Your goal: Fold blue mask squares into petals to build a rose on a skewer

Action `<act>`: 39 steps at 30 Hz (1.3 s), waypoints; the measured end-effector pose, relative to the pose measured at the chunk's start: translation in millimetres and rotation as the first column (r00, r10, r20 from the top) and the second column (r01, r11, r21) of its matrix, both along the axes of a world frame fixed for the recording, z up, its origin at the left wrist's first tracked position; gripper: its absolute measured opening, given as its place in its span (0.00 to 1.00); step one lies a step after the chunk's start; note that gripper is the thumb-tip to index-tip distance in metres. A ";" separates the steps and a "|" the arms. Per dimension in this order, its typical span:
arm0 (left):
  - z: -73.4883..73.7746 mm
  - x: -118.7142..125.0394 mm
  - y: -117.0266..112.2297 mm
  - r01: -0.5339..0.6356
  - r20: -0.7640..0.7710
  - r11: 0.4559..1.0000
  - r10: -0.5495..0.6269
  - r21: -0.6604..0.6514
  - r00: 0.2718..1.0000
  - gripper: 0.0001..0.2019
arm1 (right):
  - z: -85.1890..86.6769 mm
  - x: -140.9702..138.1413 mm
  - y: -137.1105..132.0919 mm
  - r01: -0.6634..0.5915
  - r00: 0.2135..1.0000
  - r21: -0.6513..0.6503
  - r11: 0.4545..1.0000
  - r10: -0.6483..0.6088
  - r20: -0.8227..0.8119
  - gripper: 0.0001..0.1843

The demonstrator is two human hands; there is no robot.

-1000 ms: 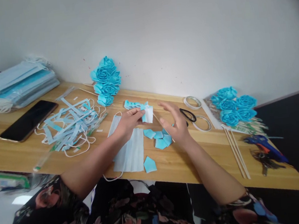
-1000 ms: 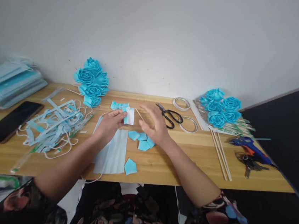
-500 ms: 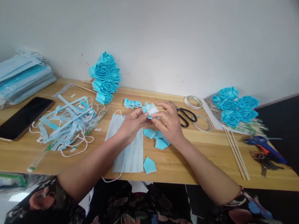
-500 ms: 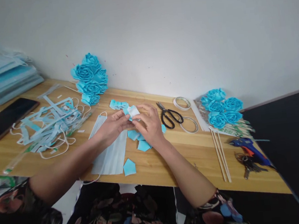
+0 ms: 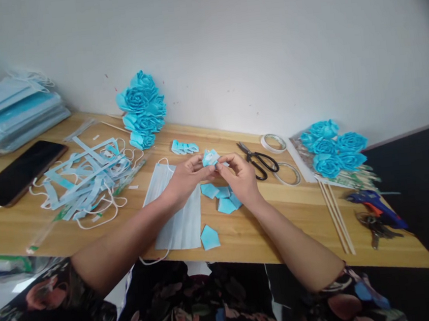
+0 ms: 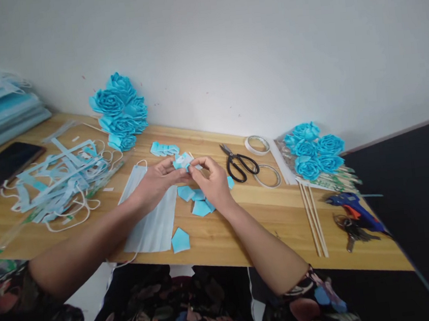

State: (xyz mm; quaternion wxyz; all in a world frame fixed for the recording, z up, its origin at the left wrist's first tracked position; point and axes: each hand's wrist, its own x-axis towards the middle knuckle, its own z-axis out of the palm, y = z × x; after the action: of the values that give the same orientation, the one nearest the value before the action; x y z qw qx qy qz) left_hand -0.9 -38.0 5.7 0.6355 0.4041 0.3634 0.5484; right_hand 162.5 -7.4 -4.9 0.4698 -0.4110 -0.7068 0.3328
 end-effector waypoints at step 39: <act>4.0 -4.9 3.0 0.078 -0.481 0.993 -0.026 0.089 0.876 0.12 | 9.2 10.7 3.6 -0.052 0.995 0.055 0.997 0.047 0.091 0.22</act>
State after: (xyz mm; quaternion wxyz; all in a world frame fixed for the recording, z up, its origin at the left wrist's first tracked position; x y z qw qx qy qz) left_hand -5.9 -35.0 9.7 0.5182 0.5697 0.4687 0.4327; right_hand 173.3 -3.8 4.3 0.4409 -0.3943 -0.7462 0.3053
